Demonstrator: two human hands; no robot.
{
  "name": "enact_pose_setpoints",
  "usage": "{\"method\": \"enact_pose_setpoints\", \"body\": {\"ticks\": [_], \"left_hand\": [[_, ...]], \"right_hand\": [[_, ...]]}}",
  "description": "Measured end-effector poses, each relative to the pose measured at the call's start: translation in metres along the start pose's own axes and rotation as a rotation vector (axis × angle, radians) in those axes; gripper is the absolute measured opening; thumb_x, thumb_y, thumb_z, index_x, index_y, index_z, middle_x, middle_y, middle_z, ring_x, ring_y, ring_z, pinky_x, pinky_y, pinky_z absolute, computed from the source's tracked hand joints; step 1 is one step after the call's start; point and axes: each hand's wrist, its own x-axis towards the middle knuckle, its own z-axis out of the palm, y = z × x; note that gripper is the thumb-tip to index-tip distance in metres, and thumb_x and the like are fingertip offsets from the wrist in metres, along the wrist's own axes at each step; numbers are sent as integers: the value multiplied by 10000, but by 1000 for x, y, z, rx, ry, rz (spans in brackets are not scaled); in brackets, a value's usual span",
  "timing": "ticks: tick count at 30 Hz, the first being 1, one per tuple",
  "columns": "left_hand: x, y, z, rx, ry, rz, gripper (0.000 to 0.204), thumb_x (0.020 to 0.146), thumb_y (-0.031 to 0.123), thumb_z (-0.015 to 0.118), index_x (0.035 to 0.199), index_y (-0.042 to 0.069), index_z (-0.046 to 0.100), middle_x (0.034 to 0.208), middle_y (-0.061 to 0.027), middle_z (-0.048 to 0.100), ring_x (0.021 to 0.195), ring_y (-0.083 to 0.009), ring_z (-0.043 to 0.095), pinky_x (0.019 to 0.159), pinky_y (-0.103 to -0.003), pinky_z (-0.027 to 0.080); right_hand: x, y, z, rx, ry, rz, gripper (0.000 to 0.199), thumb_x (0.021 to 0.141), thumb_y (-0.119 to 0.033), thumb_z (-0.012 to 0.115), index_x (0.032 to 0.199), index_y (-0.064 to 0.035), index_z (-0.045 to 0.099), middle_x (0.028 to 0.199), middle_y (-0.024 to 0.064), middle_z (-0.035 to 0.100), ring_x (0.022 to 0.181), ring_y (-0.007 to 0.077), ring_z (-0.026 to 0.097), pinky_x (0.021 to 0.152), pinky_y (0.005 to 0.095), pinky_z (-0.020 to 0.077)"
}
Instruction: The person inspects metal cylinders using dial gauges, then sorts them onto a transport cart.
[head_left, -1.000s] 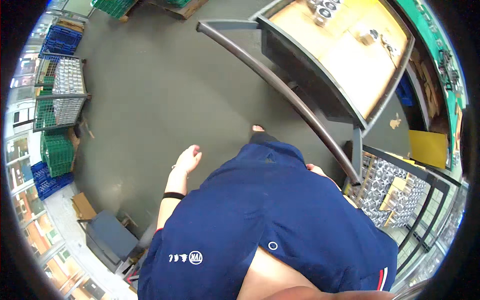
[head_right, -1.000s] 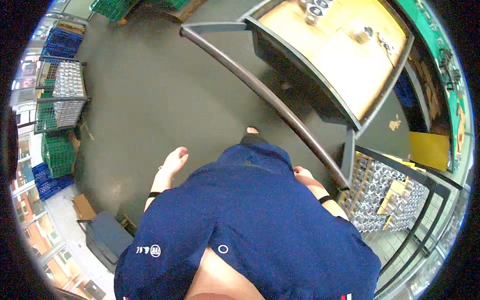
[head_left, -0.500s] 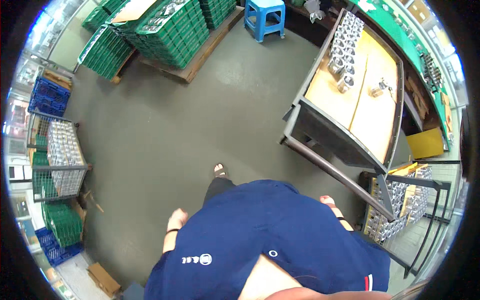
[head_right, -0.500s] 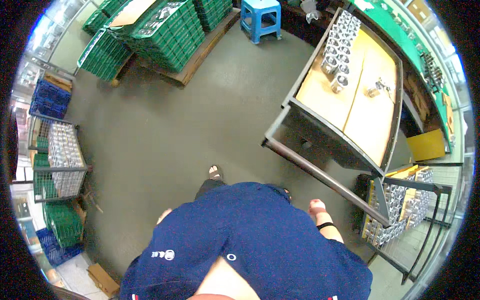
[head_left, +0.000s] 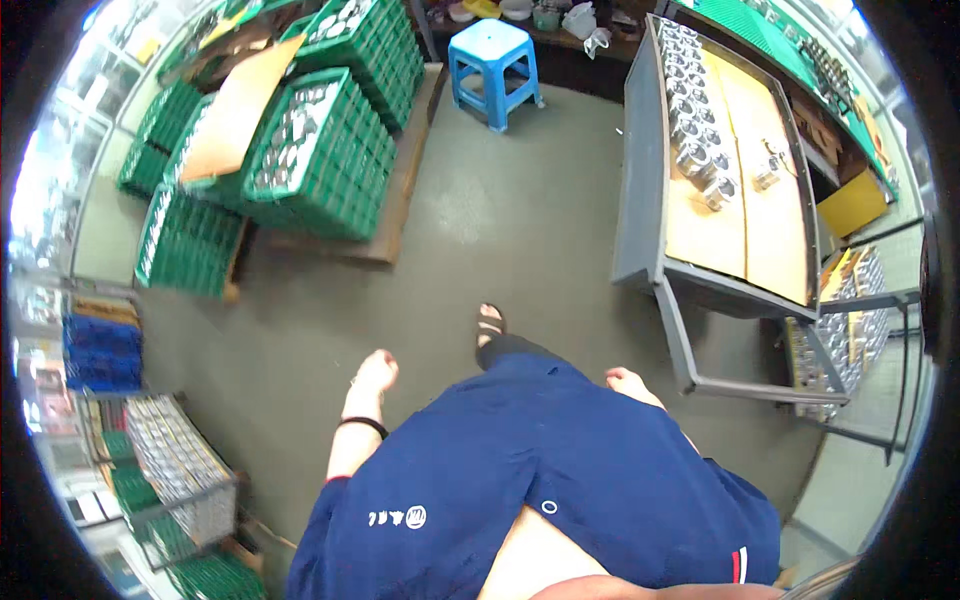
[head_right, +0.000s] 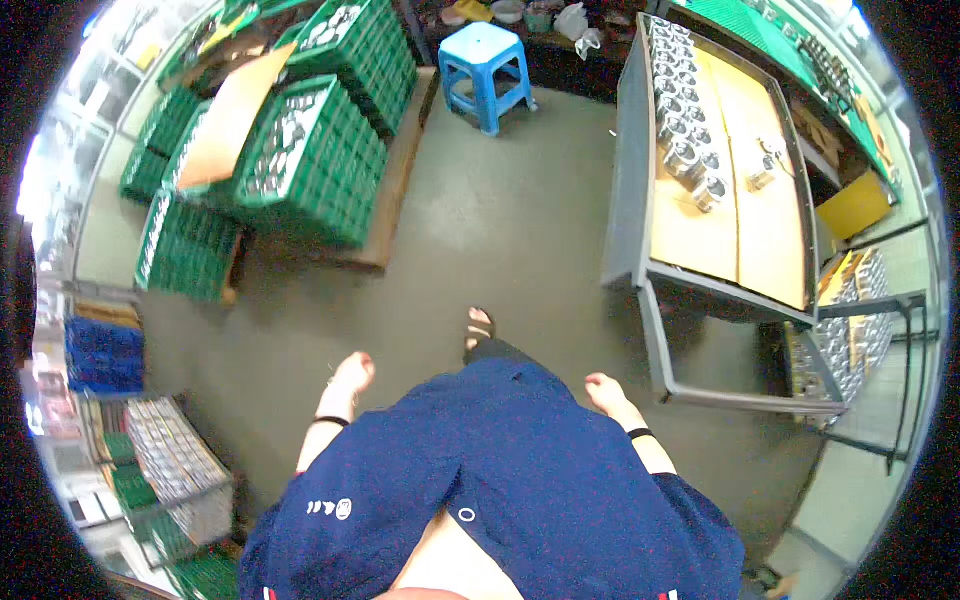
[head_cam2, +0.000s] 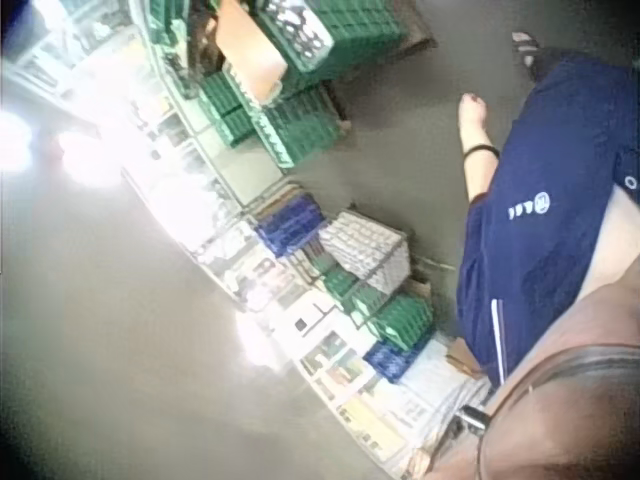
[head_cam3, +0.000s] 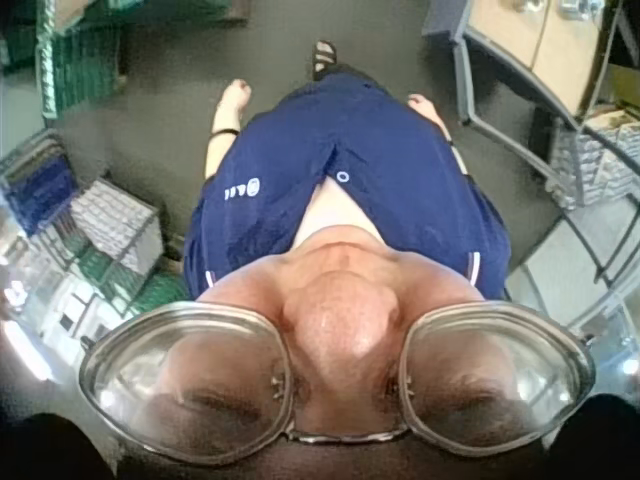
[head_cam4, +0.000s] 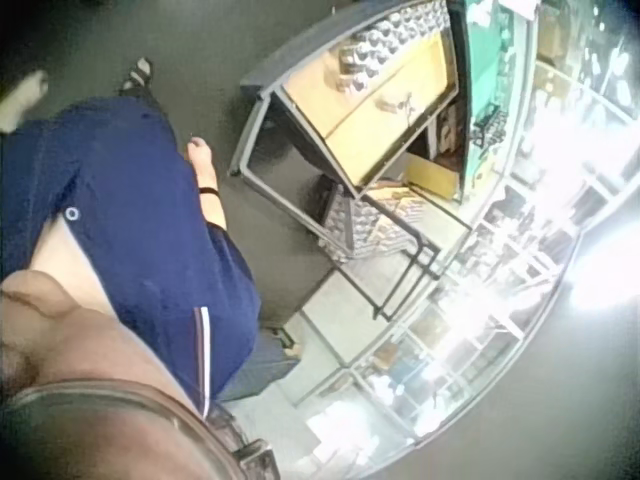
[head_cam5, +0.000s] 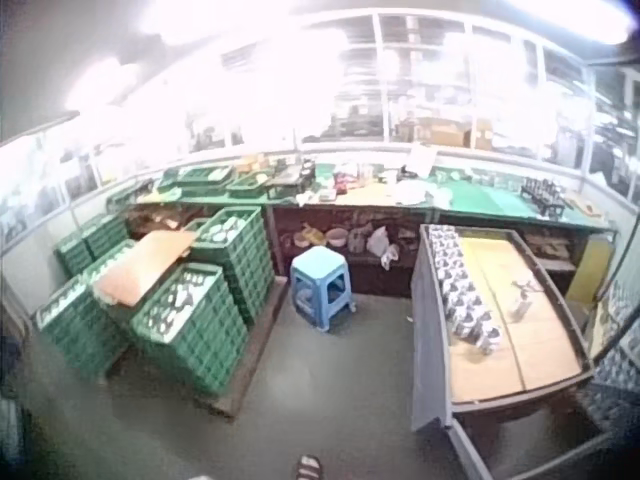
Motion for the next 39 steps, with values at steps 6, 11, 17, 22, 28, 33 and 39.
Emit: {"method": "enact_pose_setpoints", "body": {"ticks": [6,11,17,22,28,33,39], "left_hand": [[-1,70,-175,253,-389,-208,445,866,323,598,1232,74,557,1274,-170,566,1214,-321,517,1003,-439,420],[116,-14,-200,18,-134,-258,498,897,275,576,1333,62,468,1298,-167,553,1232,-299,509,1018,-407,417],[337,-26,-236,-26,-254,26,586,821,259,606,1321,0,443,1190,-219,602,1139,-334,569,971,-392,448],[493,72,-338,-65,-109,319,564,828,244,603,1307,-3,437,1068,-212,651,1012,-354,625,890,-409,483],[622,158,-415,-87,-164,642,546,823,232,634,1290,8,461,1020,-187,668,946,-316,645,842,-390,498],[728,230,-429,-25,-242,679,517,818,208,643,1264,14,470,988,-155,678,925,-310,648,826,-381,499],[849,273,-467,217,-256,669,627,767,395,685,1243,38,490,972,-160,685,926,-315,653,815,-399,500]], "right_hand": [[74,-40,19,-239,81,292,286,864,-159,467,983,-6,677,806,163,690,720,261,679,679,426,525],[148,-176,-20,-45,156,261,343,927,-240,404,868,-17,658,713,161,674,586,232,660,569,371,535],[220,-375,-50,301,393,-34,358,886,-161,507,1223,-45,551,823,63,637,658,137,617,564,286,494],[229,-449,-23,248,470,63,359,866,-164,522,1207,-63,575,871,83,669,694,158,643,640,321,520],[245,-473,5,158,325,403,308,848,-187,507,1118,-78,609,754,90,667,644,181,635,622,349,520],[282,-479,10,360,312,618,258,863,-201,478,1015,-53,625,743,98,666,625,201,624,580,359,511],[380,-543,-50,376,304,523,253,832,-177,443,795,-24,641,661,122,646,555,226,618,528,388,500]]}}
